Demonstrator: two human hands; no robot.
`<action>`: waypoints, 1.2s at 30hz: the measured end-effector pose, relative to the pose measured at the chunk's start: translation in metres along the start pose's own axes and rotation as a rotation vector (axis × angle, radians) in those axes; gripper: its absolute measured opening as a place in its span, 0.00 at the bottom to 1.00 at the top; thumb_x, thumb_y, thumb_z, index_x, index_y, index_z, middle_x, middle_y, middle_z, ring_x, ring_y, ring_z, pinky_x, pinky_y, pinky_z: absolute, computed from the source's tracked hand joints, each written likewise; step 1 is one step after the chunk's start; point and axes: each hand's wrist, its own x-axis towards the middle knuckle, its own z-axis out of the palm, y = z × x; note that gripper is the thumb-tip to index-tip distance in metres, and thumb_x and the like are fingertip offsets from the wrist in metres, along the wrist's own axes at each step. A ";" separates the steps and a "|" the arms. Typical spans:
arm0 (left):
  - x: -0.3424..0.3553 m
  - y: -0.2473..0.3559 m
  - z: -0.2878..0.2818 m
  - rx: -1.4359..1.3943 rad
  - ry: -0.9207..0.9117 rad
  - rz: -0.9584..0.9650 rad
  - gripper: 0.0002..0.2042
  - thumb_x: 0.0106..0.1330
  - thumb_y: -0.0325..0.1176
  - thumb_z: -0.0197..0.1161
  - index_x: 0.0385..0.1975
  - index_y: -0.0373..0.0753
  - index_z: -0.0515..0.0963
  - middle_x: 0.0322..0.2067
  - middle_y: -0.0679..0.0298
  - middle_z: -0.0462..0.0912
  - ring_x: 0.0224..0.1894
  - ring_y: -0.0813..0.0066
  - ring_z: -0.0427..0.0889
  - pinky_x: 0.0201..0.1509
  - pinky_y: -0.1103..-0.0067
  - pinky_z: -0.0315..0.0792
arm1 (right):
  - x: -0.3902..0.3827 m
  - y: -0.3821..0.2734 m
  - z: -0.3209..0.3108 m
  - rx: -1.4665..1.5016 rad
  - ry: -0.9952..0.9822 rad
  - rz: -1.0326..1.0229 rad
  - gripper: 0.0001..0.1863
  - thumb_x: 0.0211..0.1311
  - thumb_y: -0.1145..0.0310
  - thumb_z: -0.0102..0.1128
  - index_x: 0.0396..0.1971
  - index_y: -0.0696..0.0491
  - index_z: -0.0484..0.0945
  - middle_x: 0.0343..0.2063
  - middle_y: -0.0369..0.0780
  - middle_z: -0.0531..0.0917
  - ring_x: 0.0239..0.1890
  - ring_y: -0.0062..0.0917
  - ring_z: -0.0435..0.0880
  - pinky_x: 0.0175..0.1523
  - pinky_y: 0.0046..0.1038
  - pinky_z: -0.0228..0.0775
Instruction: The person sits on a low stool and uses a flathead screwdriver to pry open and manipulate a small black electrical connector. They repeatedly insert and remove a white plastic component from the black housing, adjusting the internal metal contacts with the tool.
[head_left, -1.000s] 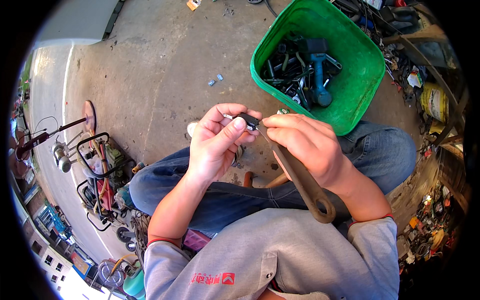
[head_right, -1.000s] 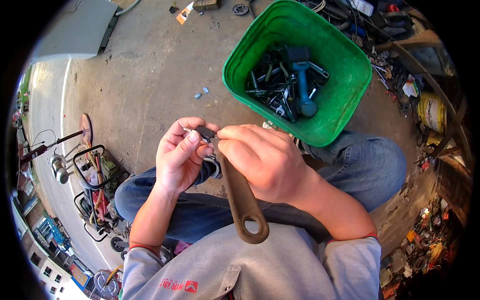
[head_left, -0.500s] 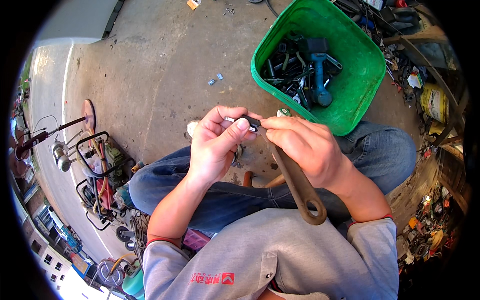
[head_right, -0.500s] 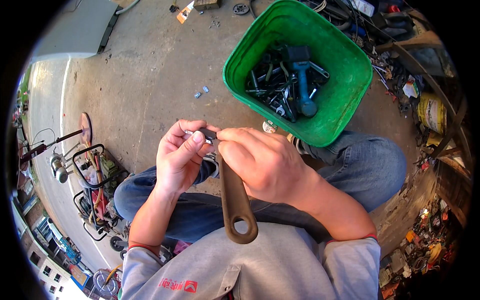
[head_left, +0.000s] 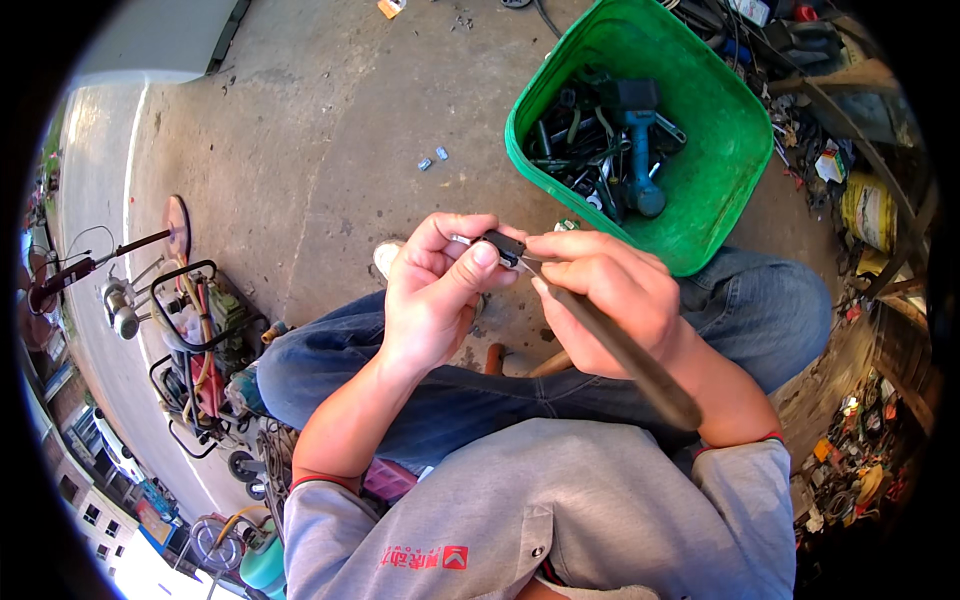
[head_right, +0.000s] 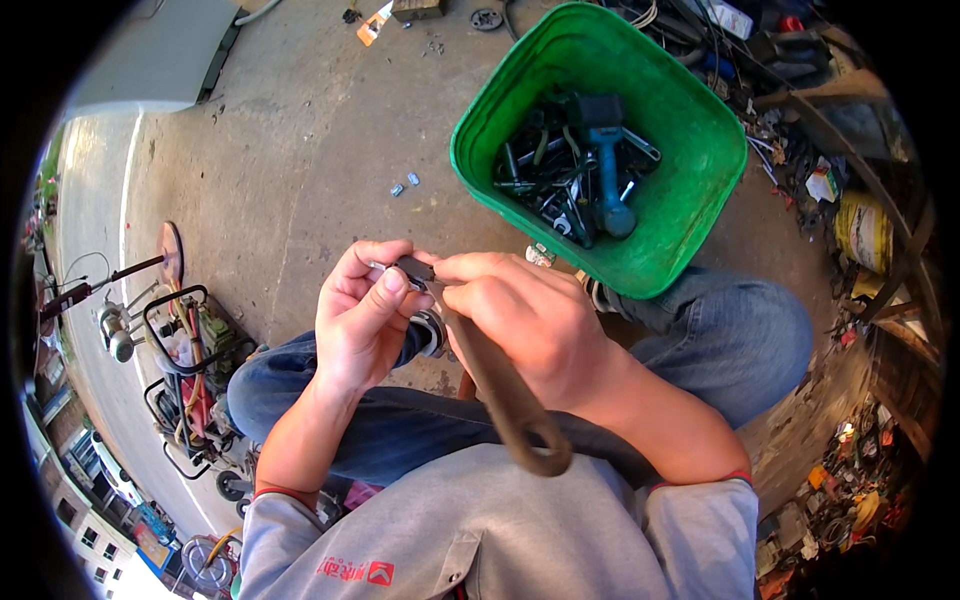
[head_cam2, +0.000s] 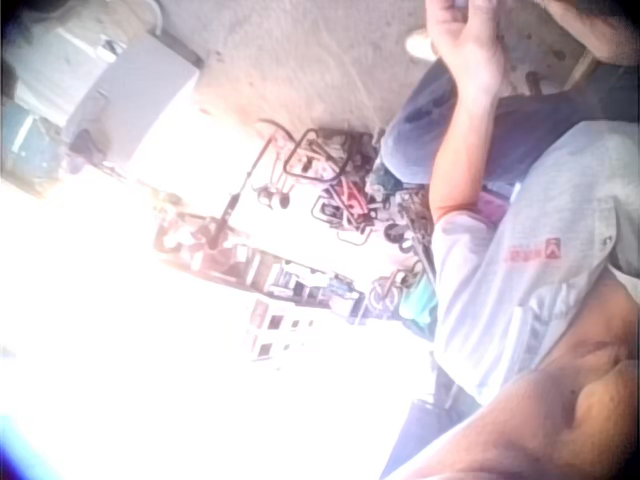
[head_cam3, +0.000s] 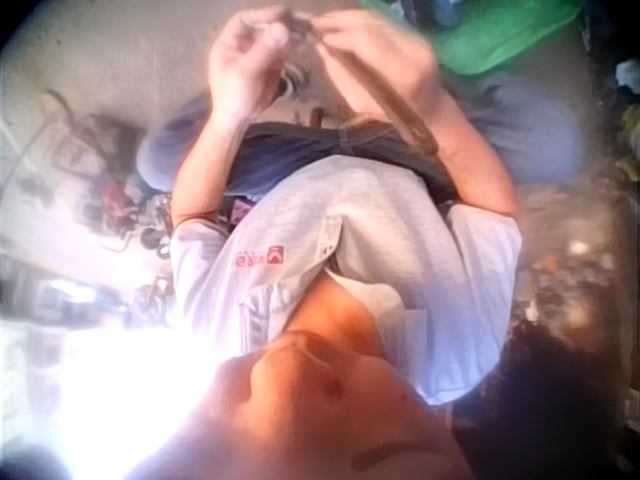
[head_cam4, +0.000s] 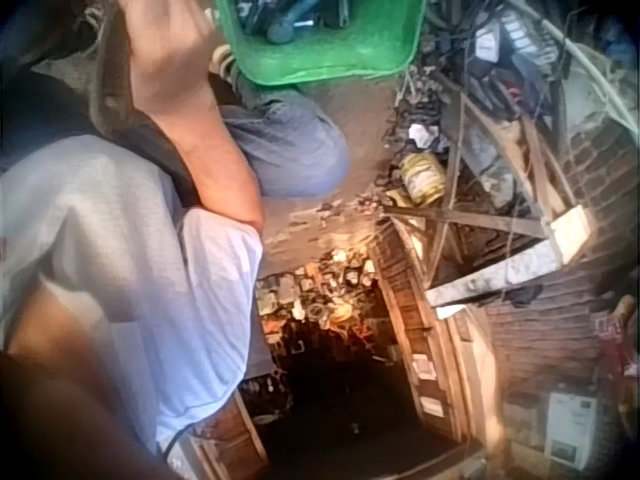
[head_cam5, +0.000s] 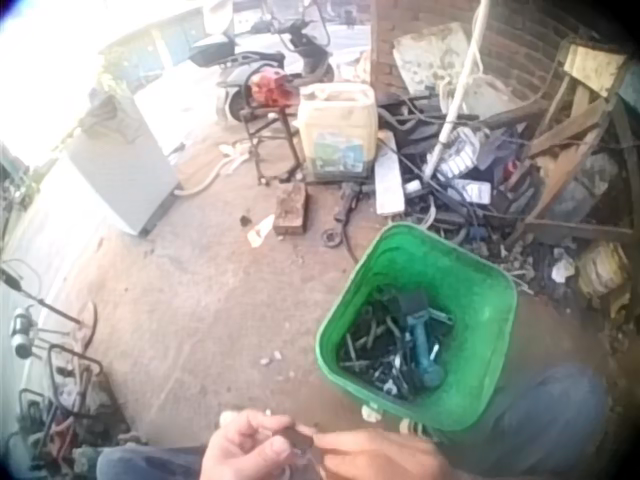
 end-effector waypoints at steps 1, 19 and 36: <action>-0.001 0.001 -0.002 -0.013 -0.024 0.005 0.11 0.68 0.23 0.52 0.48 0.35 0.69 0.47 0.49 0.77 0.45 0.68 0.81 0.48 0.77 0.78 | 0.005 -0.004 -0.005 0.027 0.010 0.035 0.09 0.46 0.83 0.63 0.28 0.61 0.74 0.35 0.50 0.81 0.32 0.35 0.84 0.35 0.28 0.77; -0.008 0.007 -0.031 -0.009 -0.060 0.055 0.13 0.67 0.23 0.53 0.51 0.35 0.67 0.51 0.48 0.72 0.47 0.60 0.80 0.49 0.75 0.80 | -0.039 0.045 0.031 -0.433 -0.742 0.712 0.14 0.51 0.66 0.63 0.34 0.60 0.75 0.31 0.52 0.81 0.36 0.46 0.82 0.39 0.43 0.72; -0.002 -0.003 -0.021 0.176 -0.211 0.132 0.13 0.64 0.18 0.54 0.48 0.35 0.68 0.53 0.49 0.73 0.53 0.68 0.75 0.57 0.74 0.70 | 0.002 0.008 0.005 0.920 -0.263 1.096 0.09 0.60 0.69 0.57 0.28 0.60 0.78 0.23 0.39 0.82 0.21 0.15 0.78 0.26 0.18 0.70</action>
